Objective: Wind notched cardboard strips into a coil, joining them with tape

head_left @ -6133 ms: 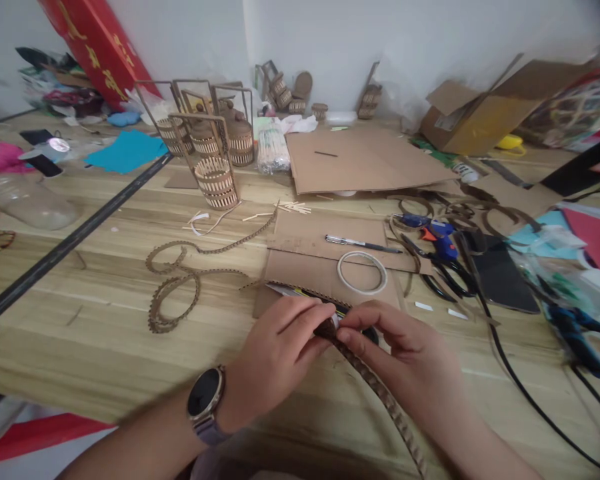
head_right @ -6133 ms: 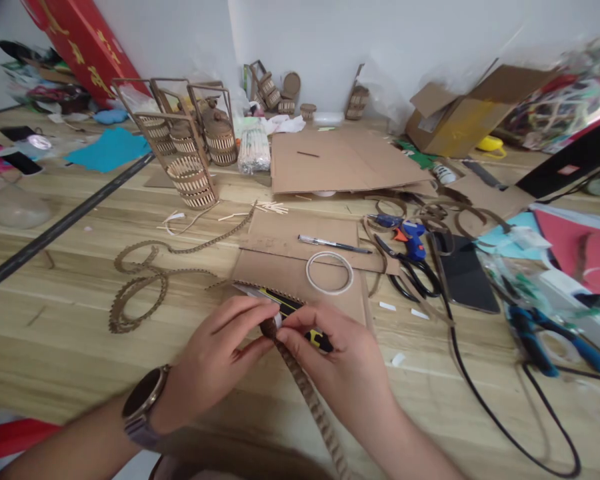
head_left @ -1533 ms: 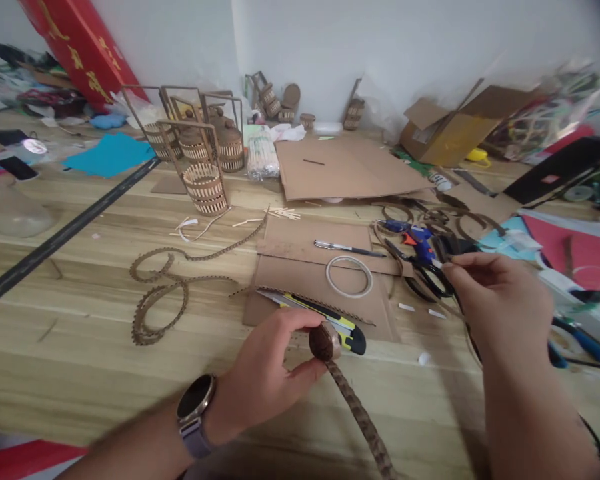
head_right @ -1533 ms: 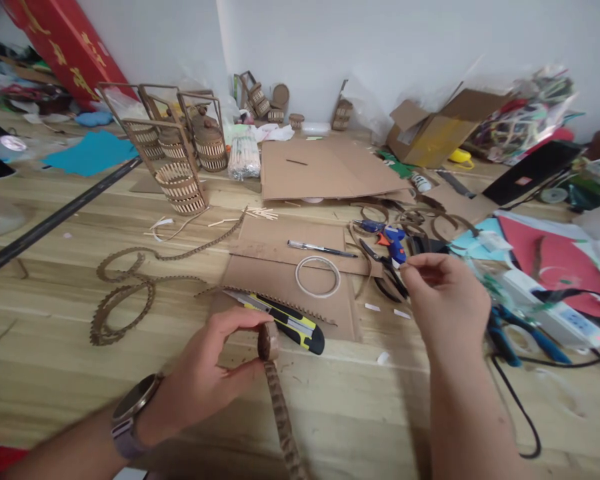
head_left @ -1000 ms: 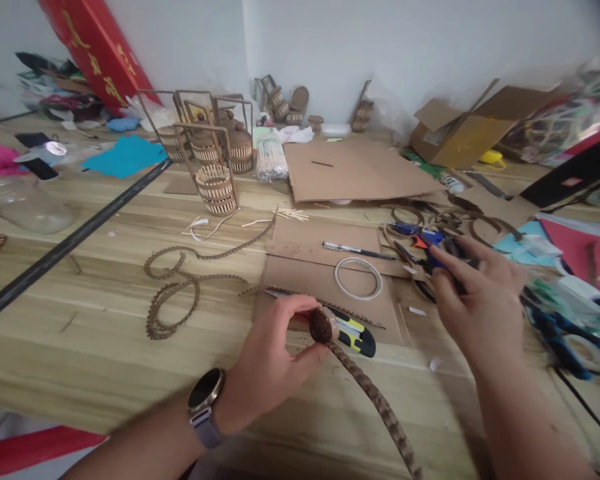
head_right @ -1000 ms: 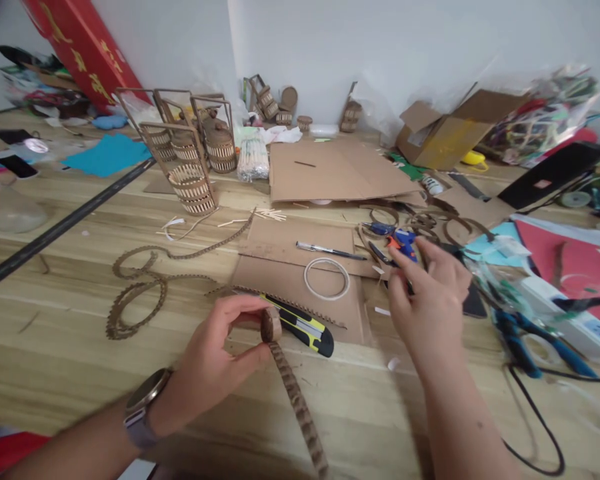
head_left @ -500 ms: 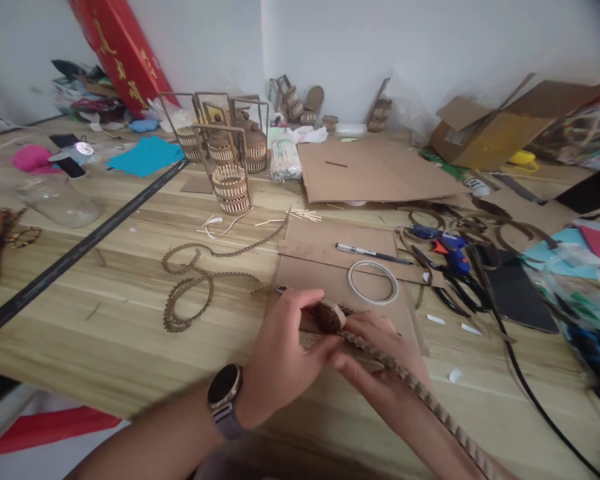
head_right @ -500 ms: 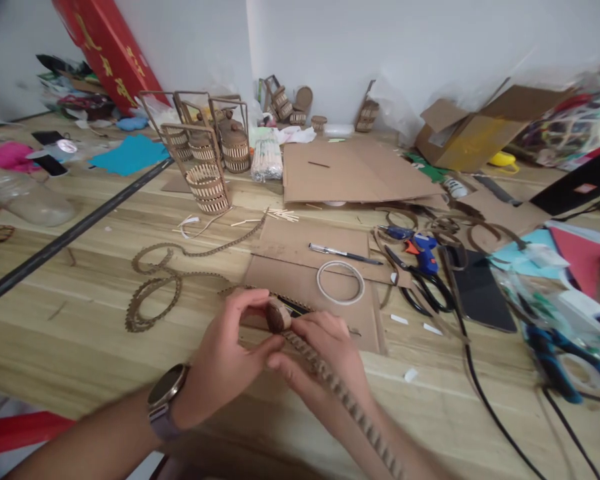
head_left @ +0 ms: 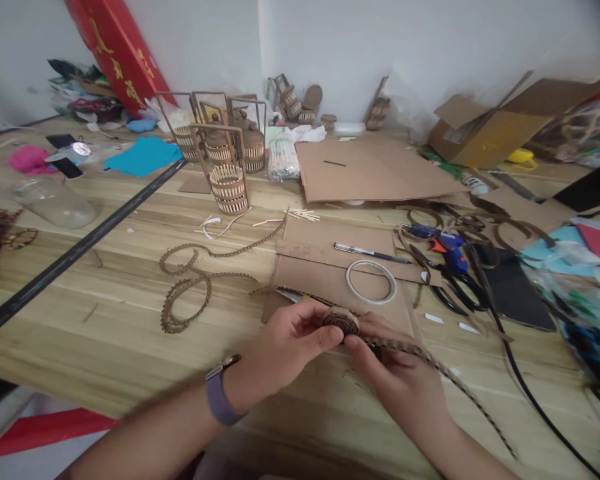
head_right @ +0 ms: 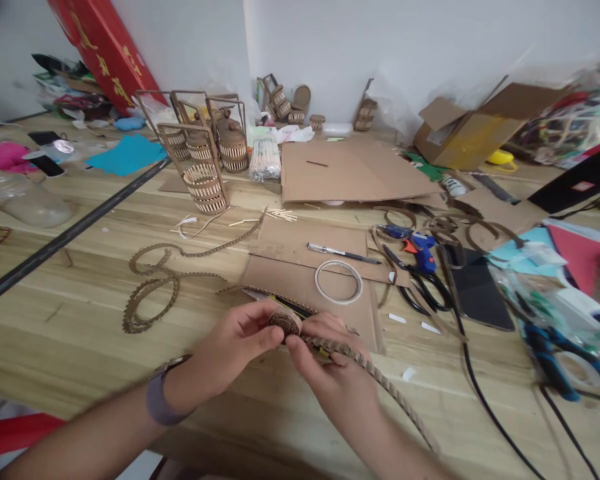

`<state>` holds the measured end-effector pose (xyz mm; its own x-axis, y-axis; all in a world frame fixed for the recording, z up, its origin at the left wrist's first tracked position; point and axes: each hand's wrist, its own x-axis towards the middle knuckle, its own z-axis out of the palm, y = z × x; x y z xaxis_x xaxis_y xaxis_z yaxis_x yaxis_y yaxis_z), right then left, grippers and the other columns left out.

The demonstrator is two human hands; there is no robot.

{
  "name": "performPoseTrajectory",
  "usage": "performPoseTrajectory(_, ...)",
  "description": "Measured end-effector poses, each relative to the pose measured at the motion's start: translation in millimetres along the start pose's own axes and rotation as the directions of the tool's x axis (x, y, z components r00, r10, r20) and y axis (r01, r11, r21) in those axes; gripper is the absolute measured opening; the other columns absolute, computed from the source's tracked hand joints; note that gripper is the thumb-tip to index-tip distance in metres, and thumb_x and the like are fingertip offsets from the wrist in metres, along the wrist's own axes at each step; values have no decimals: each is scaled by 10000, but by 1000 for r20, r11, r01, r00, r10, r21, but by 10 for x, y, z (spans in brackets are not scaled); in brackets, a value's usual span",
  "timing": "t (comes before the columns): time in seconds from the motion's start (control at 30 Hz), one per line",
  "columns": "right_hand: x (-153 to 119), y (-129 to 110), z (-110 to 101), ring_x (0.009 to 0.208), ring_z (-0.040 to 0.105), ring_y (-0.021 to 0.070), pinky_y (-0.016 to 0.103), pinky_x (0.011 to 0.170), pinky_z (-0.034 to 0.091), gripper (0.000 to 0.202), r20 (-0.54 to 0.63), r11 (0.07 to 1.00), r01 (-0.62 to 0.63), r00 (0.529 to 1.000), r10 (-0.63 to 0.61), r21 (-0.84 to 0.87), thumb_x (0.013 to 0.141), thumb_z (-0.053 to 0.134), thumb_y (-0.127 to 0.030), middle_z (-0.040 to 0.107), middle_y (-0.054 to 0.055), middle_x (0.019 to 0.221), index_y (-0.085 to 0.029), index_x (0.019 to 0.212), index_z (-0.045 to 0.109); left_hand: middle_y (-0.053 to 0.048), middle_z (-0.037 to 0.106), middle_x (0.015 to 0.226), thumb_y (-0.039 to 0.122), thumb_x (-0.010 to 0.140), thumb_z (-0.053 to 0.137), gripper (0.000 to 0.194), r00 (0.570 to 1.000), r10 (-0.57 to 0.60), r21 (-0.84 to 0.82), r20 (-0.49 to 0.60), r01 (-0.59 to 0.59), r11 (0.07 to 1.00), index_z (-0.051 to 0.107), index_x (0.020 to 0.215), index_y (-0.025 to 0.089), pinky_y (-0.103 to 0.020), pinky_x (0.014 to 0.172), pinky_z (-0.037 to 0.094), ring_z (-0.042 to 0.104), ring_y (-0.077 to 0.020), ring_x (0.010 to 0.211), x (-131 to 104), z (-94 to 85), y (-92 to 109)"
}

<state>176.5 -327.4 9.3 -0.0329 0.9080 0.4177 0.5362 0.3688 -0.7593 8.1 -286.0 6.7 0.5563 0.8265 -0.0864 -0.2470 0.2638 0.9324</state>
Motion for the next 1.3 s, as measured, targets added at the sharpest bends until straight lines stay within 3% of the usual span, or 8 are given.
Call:
performPoseTrajectory(0.2, -41, 44, -32, 688, 696, 173, 246, 590, 549, 80, -83, 997, -44, 995, 49, 64, 825, 707, -281, 728, -1, 771, -255, 898, 683, -7, 671, 797, 442, 705, 824, 352, 994, -61, -118, -92, 50, 992, 719, 851, 139, -252, 782, 442, 573, -147, 805, 47, -25, -16)
performPoseTrajectory(0.5, 34, 0, -185, 736, 690, 151, 248, 717, 559, 139, 47, 986, 144, 988, -148, 84, 836, 699, -132, 714, -22, 771, -265, 851, 665, -6, 635, 744, 472, 676, 831, 388, 986, -132, -152, -101, 116, 982, 716, 784, 118, -242, 726, 400, 518, -131, 728, 74, -124, 17)
performPoseTrajectory(0.83, 92, -1, -321, 702, 712, 174, 287, 705, 579, 159, 103, 973, 202, 971, -214, 115, 821, 709, -114, 738, -1, 755, -265, 864, 683, -22, 675, 779, 510, 724, 784, 390, 993, -117, -25, 5, 117, 993, 741, 822, 134, -264, 797, 424, 563, -164, 788, 73, -159, 107)
performPoseTrajectory(1.03, 115, -32, -368, 740, 711, 174, 270, 702, 570, 168, 108, 972, 201, 971, -214, 118, 818, 714, -95, 735, -1, 755, -254, 864, 681, -10, 624, 753, 585, 756, 718, 456, 986, -144, 132, 86, 132, 982, 730, 845, 138, -257, 734, 390, 514, -160, 749, 65, -179, 141)
performPoseTrajectory(1.3, 78, 35, -279, 714, 694, 174, 286, 676, 562, 147, 55, 969, 174, 981, -186, 177, 828, 715, -132, 716, 4, 755, -271, 870, 690, -4, 555, 710, 533, 840, 637, 389, 978, -146, 322, 152, 91, 942, 722, 858, 153, -242, 585, 299, 432, -144, 657, 1, -152, 53)
